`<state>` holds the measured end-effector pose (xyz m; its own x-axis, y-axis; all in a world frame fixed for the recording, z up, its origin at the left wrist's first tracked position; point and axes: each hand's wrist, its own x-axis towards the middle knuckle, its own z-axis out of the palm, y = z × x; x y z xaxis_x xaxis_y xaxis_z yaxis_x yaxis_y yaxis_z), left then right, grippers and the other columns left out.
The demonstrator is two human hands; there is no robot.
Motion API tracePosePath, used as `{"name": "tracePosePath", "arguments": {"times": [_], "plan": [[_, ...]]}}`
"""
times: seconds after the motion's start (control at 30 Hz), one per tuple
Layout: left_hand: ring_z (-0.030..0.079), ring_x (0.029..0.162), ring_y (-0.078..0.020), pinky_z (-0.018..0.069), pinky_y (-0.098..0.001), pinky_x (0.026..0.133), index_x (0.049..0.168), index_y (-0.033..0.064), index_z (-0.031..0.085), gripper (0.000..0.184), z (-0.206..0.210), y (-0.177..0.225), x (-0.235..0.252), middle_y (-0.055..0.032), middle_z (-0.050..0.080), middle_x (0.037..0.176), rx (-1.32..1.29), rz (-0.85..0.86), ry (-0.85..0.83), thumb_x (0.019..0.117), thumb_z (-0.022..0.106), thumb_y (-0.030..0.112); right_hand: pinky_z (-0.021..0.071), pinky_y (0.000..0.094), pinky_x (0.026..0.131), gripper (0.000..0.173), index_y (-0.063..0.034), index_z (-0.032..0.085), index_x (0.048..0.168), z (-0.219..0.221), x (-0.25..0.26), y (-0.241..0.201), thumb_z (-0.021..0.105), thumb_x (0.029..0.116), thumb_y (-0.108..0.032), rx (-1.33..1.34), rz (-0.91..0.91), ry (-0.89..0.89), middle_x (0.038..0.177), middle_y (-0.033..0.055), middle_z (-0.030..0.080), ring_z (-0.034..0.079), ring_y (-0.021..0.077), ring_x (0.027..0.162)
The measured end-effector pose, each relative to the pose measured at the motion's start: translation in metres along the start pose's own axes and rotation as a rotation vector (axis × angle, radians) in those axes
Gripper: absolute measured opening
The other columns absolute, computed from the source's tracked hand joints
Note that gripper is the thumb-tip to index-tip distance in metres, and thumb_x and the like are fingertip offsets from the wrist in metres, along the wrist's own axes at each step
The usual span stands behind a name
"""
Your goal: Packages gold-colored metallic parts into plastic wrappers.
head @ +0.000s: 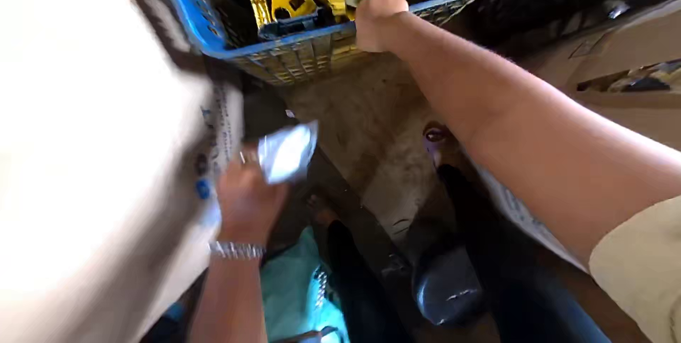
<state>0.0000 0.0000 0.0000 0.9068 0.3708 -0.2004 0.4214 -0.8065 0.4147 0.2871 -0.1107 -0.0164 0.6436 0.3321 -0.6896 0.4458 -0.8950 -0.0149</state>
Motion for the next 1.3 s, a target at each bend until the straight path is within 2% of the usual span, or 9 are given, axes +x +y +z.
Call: {"name": "tracePosePath", "arguments": {"times": [0.07, 0.13, 0.27, 0.33, 0.57, 0.73, 0.97, 1.17, 1.3], "plan": [[0.056, 0.119, -0.0569, 0.0461, -0.0708, 0.092, 0.109, -0.0156, 0.066, 0.029, -0.009, 0.046, 0.072, -0.0347, 0.043, 0.149, 0.05, 0.01, -0.001, 0.0845, 0.071, -0.001, 0.0436, 0.0688, 0.096, 0.041, 0.009, 0.064, 0.12, 0.008, -0.009, 0.009, 0.069, 0.0932, -0.021, 0.016, -0.035, 0.028, 0.132, 0.0309, 0.058, 0.054, 0.0476, 0.127], [0.057, 0.117, -0.0565, 0.0497, -0.069, 0.089, 0.107, -0.0104, 0.071, 0.025, -0.011, 0.086, 0.127, -0.0301, 0.025, 0.162, 0.167, -0.048, -0.044, 0.0833, 0.072, -0.004, 0.0437, 0.0691, 0.096, 0.042, 0.0082, 0.063, 0.124, 0.005, -0.013, 0.014, 0.068, 0.0957, -0.022, 0.038, -0.101, 0.068, 0.133, 0.0312, 0.058, 0.054, 0.0485, 0.127], [0.053, 0.125, -0.0538, 0.0434, -0.0687, 0.1, 0.122, -0.0136, 0.061, 0.035, 0.017, 0.11, 0.154, -0.034, 0.045, 0.147, 0.19, -0.122, -0.339, 0.0924, 0.068, 0.003, 0.0412, 0.0665, 0.102, 0.04, 0.0019, 0.062, 0.132, 0.016, -0.023, 0.024, 0.063, 0.0989, -0.02, 0.082, -0.14, 0.081, 0.137, 0.0268, 0.058, 0.053, 0.0439, 0.131], [0.053, 0.128, -0.0484, 0.0453, -0.0648, 0.102, 0.121, -0.0128, 0.063, 0.035, 0.031, 0.106, 0.142, -0.0285, 0.041, 0.152, 0.19, -0.163, -0.317, 0.0917, 0.068, 0.004, 0.0419, 0.0663, 0.101, 0.04, 0.0042, 0.062, 0.129, 0.023, -0.032, 0.025, 0.066, 0.0976, -0.02, 0.074, -0.161, 0.111, 0.136, 0.0277, 0.058, 0.053, 0.0439, 0.131], [0.061, 0.116, -0.0479, 0.052, -0.0628, 0.094, 0.118, -0.0104, 0.066, 0.033, 0.098, 0.117, 0.012, -0.0281, 0.039, 0.153, 0.117, -0.171, -0.021, 0.0875, 0.072, 0.003, 0.0444, 0.0678, 0.097, 0.037, 0.0045, 0.066, 0.122, 0.107, -0.111, 0.049, 0.066, 0.099, -0.024, 0.042, -0.236, 0.203, 0.132, 0.0286, 0.06, 0.055, 0.0461, 0.127], [0.056, 0.127, -0.043, 0.0496, -0.054, 0.104, 0.133, -0.0064, 0.06, 0.045, 0.136, 0.13, -0.135, -0.0249, 0.031, 0.161, 0.15, -0.229, -0.1, 0.0913, 0.068, 0.008, 0.0403, 0.0703, 0.102, 0.043, 0.0074, 0.062, 0.129, 0.218, -0.212, 0.074, 0.066, 0.0986, -0.023, 0.127, -0.396, 0.22, 0.136, 0.0327, 0.057, 0.052, 0.0513, 0.129], [0.06, 0.125, -0.0389, 0.0514, -0.0488, 0.103, 0.125, -0.0061, 0.066, 0.037, 0.17, 0.135, -0.318, -0.0225, 0.038, 0.158, 0.066, -0.36, -0.157, 0.0897, 0.069, 0.005, 0.037, 0.0709, 0.105, 0.051, 0.0092, 0.055, 0.136, 0.326, -0.348, 0.078, 0.067, 0.098, -0.023, 0.043, -0.468, -0.08, 0.139, 0.034, 0.053, 0.049, 0.0519, 0.131], [0.068, 0.106, -0.044, 0.0572, -0.0549, 0.087, 0.1, -0.008, 0.074, 0.027, 0.213, 0.13, -0.404, -0.0301, 0.055, 0.139, 0.029, -0.199, 0.018, 0.078, 0.079, 0.006, 0.0351, 0.0706, 0.106, 0.074, -0.0005, 0.04, 0.151, 0.373, -0.395, 0.097, 0.077, 0.0877, -0.011, -0.111, -0.57, -0.153, 0.138, 0.0319, 0.055, 0.051, 0.0515, 0.128], [0.066, 0.111, -0.0456, 0.055, -0.0554, 0.09, 0.102, -0.008, 0.075, 0.026, 0.205, 0.136, -0.412, -0.0297, 0.048, 0.148, 0.027, -0.166, -0.081, 0.078, 0.076, 0.001, 0.0355, 0.0697, 0.106, 0.068, 0.0017, 0.043, 0.147, 0.379, -0.393, 0.105, 0.075, 0.0879, -0.007, -0.128, -0.631, -0.127, 0.14, 0.0304, 0.053, 0.052, 0.0506, 0.128]]}}
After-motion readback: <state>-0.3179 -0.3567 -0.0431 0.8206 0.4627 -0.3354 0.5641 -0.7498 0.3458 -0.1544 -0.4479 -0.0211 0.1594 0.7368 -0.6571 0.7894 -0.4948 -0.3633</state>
